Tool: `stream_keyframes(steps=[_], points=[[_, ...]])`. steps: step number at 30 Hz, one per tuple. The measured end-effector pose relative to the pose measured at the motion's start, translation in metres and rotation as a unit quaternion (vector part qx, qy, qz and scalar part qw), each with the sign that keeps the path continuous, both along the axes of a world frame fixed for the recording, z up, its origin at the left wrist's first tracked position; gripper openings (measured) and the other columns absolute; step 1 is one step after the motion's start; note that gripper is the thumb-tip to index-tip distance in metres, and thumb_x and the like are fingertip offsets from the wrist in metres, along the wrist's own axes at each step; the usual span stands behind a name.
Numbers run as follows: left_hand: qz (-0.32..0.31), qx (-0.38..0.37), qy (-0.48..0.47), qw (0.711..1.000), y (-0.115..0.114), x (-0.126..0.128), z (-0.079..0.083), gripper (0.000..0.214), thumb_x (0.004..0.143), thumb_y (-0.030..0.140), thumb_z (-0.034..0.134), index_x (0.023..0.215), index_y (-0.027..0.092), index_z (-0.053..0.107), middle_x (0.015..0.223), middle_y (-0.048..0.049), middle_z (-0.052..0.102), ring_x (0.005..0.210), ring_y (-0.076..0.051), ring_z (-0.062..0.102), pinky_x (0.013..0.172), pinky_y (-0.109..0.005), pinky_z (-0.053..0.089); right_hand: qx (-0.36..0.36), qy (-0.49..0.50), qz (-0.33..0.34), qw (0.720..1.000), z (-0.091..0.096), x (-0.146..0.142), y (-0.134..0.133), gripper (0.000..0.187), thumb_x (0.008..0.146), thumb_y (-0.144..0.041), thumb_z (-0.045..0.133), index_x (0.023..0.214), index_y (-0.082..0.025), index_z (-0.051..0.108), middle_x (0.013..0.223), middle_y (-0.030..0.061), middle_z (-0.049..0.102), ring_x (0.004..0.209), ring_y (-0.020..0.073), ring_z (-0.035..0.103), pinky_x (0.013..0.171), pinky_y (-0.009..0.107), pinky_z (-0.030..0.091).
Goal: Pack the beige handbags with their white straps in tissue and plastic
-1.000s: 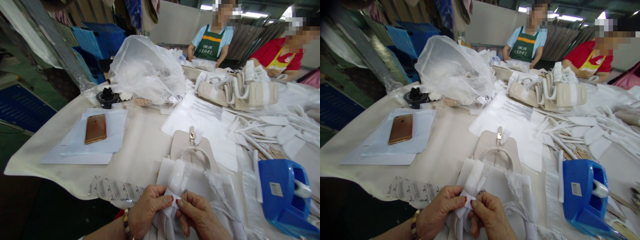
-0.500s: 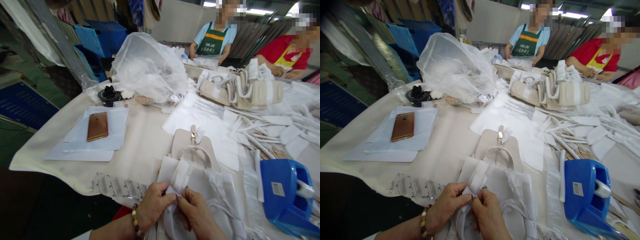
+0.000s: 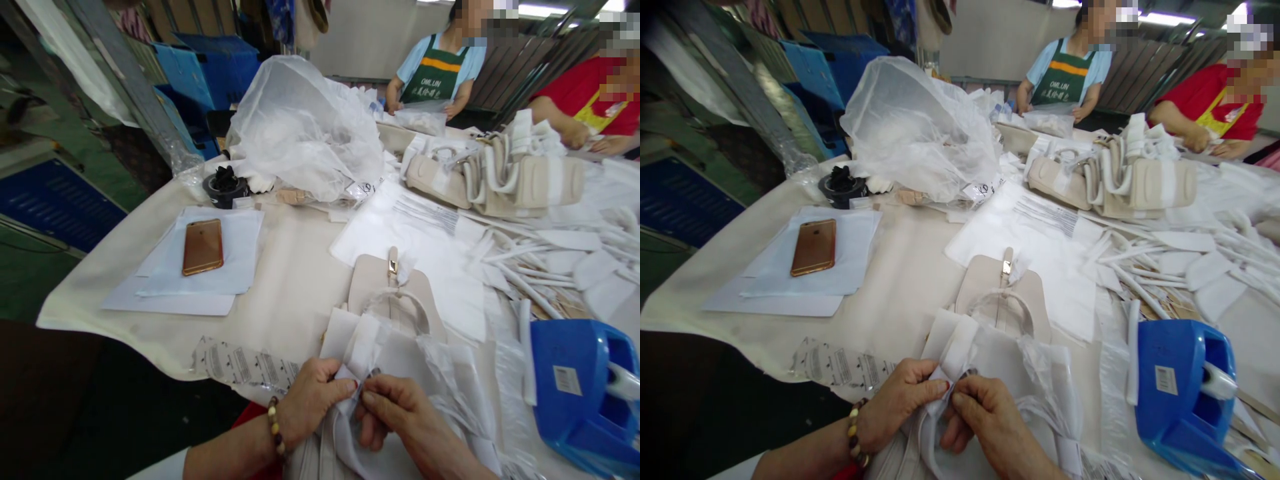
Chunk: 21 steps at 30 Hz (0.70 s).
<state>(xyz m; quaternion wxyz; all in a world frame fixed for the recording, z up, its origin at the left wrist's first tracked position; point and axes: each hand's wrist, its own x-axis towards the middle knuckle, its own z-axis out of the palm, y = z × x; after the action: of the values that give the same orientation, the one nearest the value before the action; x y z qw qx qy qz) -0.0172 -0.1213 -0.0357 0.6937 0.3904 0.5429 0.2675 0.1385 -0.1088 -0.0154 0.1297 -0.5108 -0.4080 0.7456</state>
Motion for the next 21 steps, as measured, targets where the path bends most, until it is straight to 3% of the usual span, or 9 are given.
stream_keyframes(steps=[6, 13, 21], points=[[0.025, -0.025, -0.035, 0.999, 0.0, -0.001, -0.002, 0.036, 0.061, 0.048, 0.06, 0.06, 0.012, 0.053, 0.053, 0.0031, 0.039, 0.052, -0.01, 0.031, 0.048, -0.024, 0.021, -0.011, 0.032, -0.029, 0.999, -0.007, 0.0, 0.004, 0.045, 0.064, -0.056, 0.063, 0.059, -0.012, 0.056, 0.045, 0.0036, 0.06, 0.039, 0.0098, 0.052, 0.044, 0.021, 0.041], [0.04, -0.051, -0.093, 0.994, -0.002, -0.001, -0.003, 0.038, 0.062, 0.048, 0.062, 0.068, 0.011, 0.058, 0.057, -0.0003, 0.051, 0.052, -0.011, 0.039, 0.048, -0.022, 0.025, -0.02, 0.088, -0.004, 0.996, -0.001, 0.008, 0.006, 0.04, 0.071, -0.049, 0.061, 0.068, -0.009, 0.065, 0.054, 0.0067, 0.064, 0.047, 0.0099, 0.056, 0.05, 0.021, 0.043], [0.051, -0.064, -0.1, 0.992, 0.0, -0.001, 0.002, 0.04, 0.059, 0.05, 0.063, 0.064, 0.011, 0.055, 0.054, -0.0005, 0.051, 0.049, -0.01, 0.038, 0.048, -0.023, 0.024, -0.04, 0.099, -0.041, 0.993, -0.015, 0.006, 0.005, 0.034, 0.067, -0.044, 0.067, 0.063, -0.01, 0.063, 0.048, 0.0044, 0.062, 0.041, 0.0079, 0.052, 0.043, 0.018, 0.039]])
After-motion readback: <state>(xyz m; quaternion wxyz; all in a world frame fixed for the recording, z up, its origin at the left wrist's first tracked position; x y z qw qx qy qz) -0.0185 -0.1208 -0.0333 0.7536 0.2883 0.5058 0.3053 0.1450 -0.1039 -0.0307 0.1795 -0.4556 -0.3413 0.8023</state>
